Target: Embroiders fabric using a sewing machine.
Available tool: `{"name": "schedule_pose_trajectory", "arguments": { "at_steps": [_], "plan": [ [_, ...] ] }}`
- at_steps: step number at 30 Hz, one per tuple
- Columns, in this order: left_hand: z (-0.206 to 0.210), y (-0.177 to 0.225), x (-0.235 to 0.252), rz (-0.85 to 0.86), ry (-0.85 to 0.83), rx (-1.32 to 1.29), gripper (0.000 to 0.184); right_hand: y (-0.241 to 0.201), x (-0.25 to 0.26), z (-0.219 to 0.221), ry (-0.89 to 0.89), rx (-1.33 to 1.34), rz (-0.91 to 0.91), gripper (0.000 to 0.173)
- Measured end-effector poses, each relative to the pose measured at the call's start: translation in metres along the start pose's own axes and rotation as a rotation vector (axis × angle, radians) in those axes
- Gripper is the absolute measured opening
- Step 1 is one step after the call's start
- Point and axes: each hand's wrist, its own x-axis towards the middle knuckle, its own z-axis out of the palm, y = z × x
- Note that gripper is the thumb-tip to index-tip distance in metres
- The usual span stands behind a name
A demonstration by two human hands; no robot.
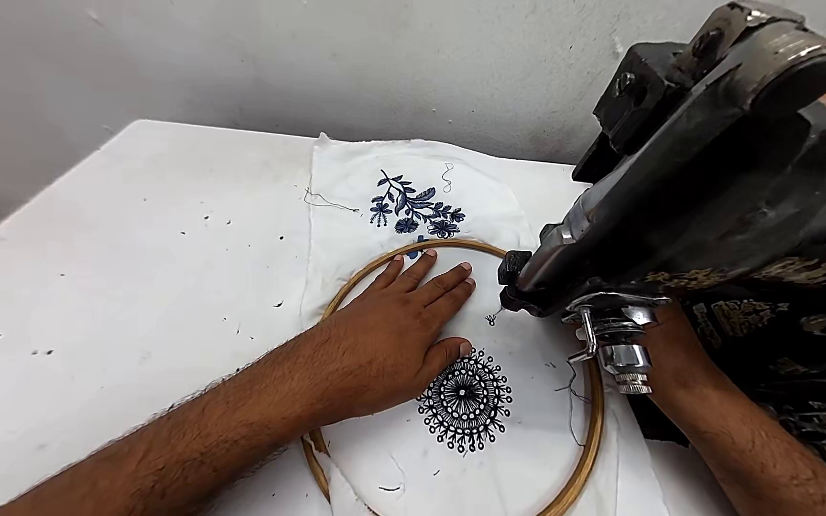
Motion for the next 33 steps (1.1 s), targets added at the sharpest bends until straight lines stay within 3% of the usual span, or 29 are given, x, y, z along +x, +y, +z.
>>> {"name": "schedule_pose_trajectory", "arguments": {
  "at_steps": [13, 20, 28, 33],
  "plan": [
    [0.0015, -0.0031, 0.0005, 0.003, 0.026, 0.004, 0.066, 0.006, -0.0016, 0.0013, 0.02, -0.068, -0.128, 0.02],
    [-0.0007, -0.0011, -0.0016, -0.002, 0.003, 0.019, 0.066, -0.0026, -0.0042, -0.0014, -0.021, -0.022, 0.02, 0.016],
    [0.0022, -0.0039, 0.0006, 0.008, 0.026, 0.007, 0.066, 0.0, -0.0012, 0.0001, 0.001, -0.093, -0.088, 0.017],
    [0.0037, -0.0045, 0.002, 0.009, 0.039, 0.003, 0.066, -0.0031, -0.0019, -0.0008, 0.0, -0.031, 0.004, 0.012]
  ]
}}
